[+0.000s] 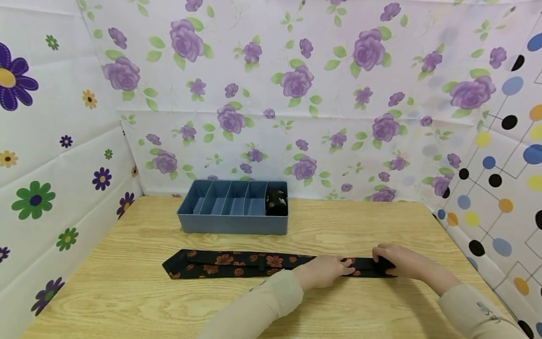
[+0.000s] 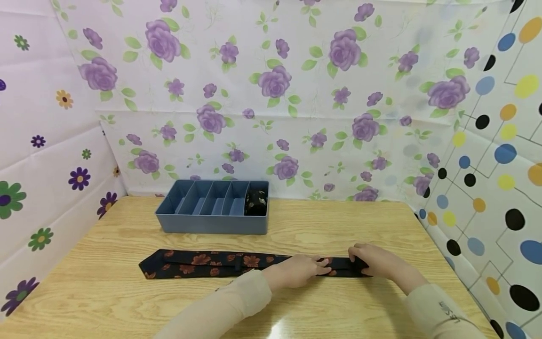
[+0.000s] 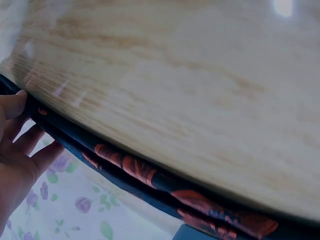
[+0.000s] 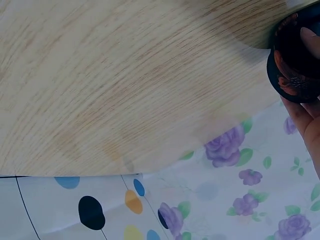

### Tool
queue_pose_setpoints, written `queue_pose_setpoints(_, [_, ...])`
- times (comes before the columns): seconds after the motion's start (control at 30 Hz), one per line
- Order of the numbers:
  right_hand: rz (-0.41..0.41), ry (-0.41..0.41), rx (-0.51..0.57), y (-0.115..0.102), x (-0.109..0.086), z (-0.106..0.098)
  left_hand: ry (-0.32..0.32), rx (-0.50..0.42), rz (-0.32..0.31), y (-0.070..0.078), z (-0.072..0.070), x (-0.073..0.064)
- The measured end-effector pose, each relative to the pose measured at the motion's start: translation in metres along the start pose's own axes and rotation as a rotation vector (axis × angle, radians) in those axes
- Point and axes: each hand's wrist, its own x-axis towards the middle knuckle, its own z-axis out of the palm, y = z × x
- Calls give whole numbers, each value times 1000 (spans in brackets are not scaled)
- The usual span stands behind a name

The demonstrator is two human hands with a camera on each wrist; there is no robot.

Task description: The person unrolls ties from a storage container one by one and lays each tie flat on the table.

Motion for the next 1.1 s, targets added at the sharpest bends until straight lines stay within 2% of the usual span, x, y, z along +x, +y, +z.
queue_pose_setpoints(0.33, [-19, 39, -26, 4, -4, 5, -29, -44, 15, -3, 0, -4])
queue_pose_setpoints(0.67, [20, 54, -2, 11, -11, 7, -33, -49, 30, -4, -3, -4])
queue_pose_setpoints(0.83, [28, 57, 7, 12, -15, 7, -39, -64, 21, -4, -3, -4])
queue_pose_setpoints(1.1, [16, 109, -19, 15, -19, 5, -45, -83, 14, -7, -1, -6])
